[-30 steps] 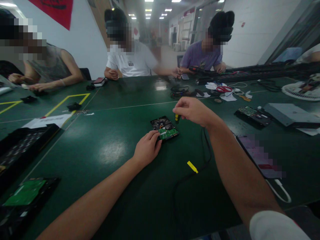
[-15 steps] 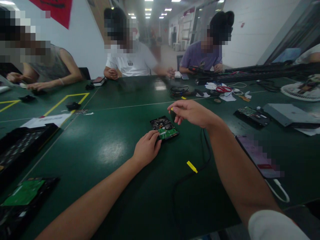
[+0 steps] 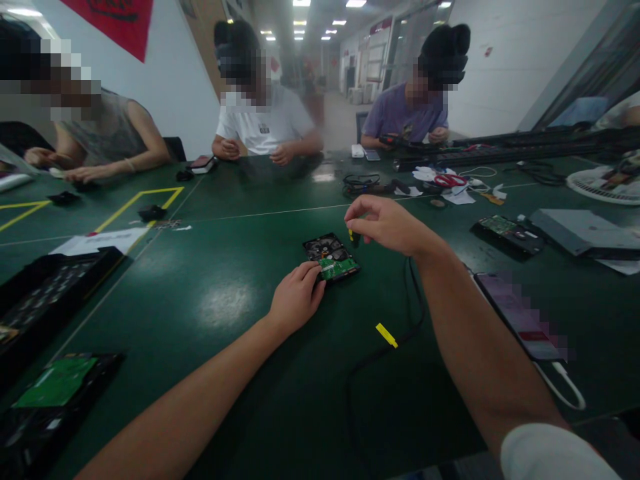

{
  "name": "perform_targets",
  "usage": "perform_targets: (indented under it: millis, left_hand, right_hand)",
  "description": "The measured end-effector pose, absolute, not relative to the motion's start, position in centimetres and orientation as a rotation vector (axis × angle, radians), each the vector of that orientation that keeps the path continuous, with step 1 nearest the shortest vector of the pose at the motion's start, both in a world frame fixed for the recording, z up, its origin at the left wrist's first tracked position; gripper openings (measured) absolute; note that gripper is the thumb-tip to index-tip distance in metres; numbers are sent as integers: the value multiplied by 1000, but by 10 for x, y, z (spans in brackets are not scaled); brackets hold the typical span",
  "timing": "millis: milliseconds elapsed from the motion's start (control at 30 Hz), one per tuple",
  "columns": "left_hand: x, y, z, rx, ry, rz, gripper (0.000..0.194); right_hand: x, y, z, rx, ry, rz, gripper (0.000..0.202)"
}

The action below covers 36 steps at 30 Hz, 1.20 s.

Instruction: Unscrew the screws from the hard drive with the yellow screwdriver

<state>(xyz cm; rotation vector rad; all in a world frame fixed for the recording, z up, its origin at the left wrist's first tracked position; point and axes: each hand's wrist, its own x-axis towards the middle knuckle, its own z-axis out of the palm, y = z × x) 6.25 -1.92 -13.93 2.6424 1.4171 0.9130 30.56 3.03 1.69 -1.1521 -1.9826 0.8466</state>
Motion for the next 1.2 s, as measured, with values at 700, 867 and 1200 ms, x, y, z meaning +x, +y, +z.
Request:
perform_targets:
  millis: [700,867,1200]
  left_hand:
    - [63,-19,-138,2643,1431,875,32]
    - [62,-19,-139,2640,1422,903,32]
    - [62,-18,-140,2647,1424,879,33]
  right_hand:
    - [308,40,9,-1224,-1906,690,14]
    - [306,38,10,-1127,-1957,807,16]
    - [304,35,11,-1210,-1938,766,18]
